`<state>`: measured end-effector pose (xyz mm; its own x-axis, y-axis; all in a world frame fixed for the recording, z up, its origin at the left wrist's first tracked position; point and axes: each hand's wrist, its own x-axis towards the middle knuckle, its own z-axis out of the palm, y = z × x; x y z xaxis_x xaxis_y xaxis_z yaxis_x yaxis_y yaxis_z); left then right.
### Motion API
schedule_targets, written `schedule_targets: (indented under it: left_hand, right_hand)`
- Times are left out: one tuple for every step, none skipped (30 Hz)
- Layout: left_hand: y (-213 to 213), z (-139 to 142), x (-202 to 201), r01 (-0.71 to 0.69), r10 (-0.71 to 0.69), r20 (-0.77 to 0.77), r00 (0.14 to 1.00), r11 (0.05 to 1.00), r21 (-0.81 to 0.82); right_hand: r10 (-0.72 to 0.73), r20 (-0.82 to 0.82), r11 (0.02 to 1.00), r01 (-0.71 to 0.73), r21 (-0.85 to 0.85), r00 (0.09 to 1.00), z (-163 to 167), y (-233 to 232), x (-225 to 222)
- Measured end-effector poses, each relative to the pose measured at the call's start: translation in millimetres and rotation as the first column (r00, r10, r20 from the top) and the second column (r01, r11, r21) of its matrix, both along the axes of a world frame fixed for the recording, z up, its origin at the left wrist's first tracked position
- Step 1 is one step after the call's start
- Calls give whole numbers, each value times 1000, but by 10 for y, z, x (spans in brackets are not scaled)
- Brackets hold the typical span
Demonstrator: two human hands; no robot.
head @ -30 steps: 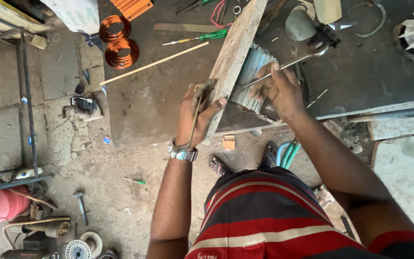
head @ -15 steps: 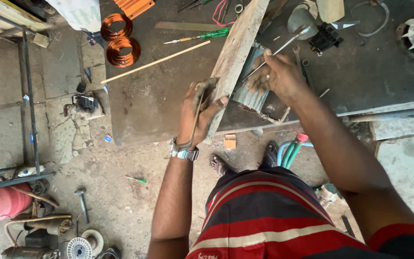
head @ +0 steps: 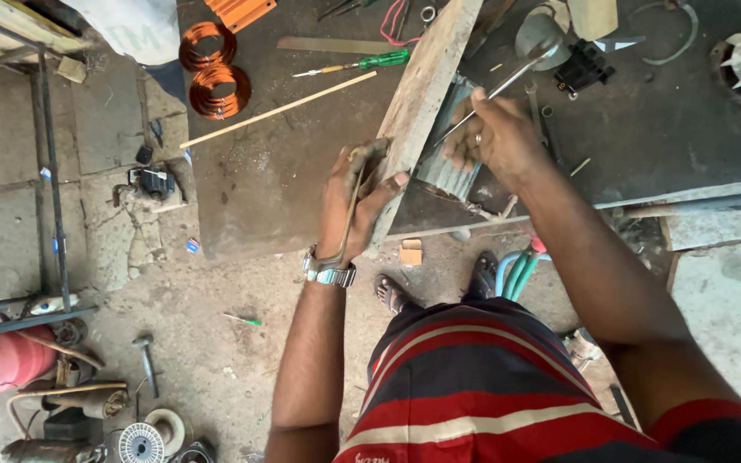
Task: The person uses a wrench to tighten bolts on a motor component placed on a wooden board. They repeatedly adjust the component and use the wrench to secure it. The workspace is cluttered with tools and materials.
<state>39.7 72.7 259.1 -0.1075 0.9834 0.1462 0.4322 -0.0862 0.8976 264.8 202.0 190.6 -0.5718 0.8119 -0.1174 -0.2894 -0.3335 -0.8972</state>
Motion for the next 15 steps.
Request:
schedule_targets:
  left_hand:
    - [4,-6,-3,0,0,-9,1000,1000,-4]
    - [7,-15,1,3,-3,-18,1000,1000,-11]
    - [16,-25,8,9,-9,8,1000,1000,-6]
    - [29,-33,13,15,-15,35,999,1000,1]
    - [39,-39,19,18,-19,60,998,1000,9]
    - [38,-42,21,16,-16,63,998,1000,7]
    - [31,-40,22,12,-12,63,998,1000,3]
    - [23,-37,22,8,-8,64,998,1000,0]
    - [23,-32,26,14,-14,72,997,1000,-2]
    - [21,-26,28,17,-17,79,997,1000,-3]
    - [13,-17,25,13,-13,86,996,1000,-3]
    - [5,-9,21,2,-1,66,998,1000,-14]
    - [4,-3,21,-6,7,45,999,1000,-23]
    - [7,3,14,-12,13,23,1000,999,-30]
    - [4,6,7,-8,9,38,999,1000,-12]
  right_hand:
    - [11,1,1000,-11,9,1000,2,-2,2]
    - [20,2,1000,-20,14,1000,1,1,0]
    - [25,5,999,-25,21,1000,-4,4,-1]
    - [18,30,1000,-19,25,999,-10,2,-10]
    - [13,55,999,-15,30,998,-17,-9,-20]
    - [12,78,999,-15,34,997,-23,-31,-33]
    - [-21,143,989,0,150,990,-30,-74,-58]
    - [-62,202,964,6,264,977,-36,-144,-78]
    - [-111,256,926,7,378,960,-33,-223,-87]
    - [-203,444,769,-138,624,873,-33,-317,-112]
    - [-341,567,546,-332,769,750,-37,-428,-160]
    - [-508,605,290,-539,791,613,-42,-534,-201]
    - [-522,501,184,-483,856,690,-41,-647,-195]
    - [-525,388,76,-413,908,757,-40,-750,-169]
    - [-516,273,-28,-335,942,812,-41,-796,-143]
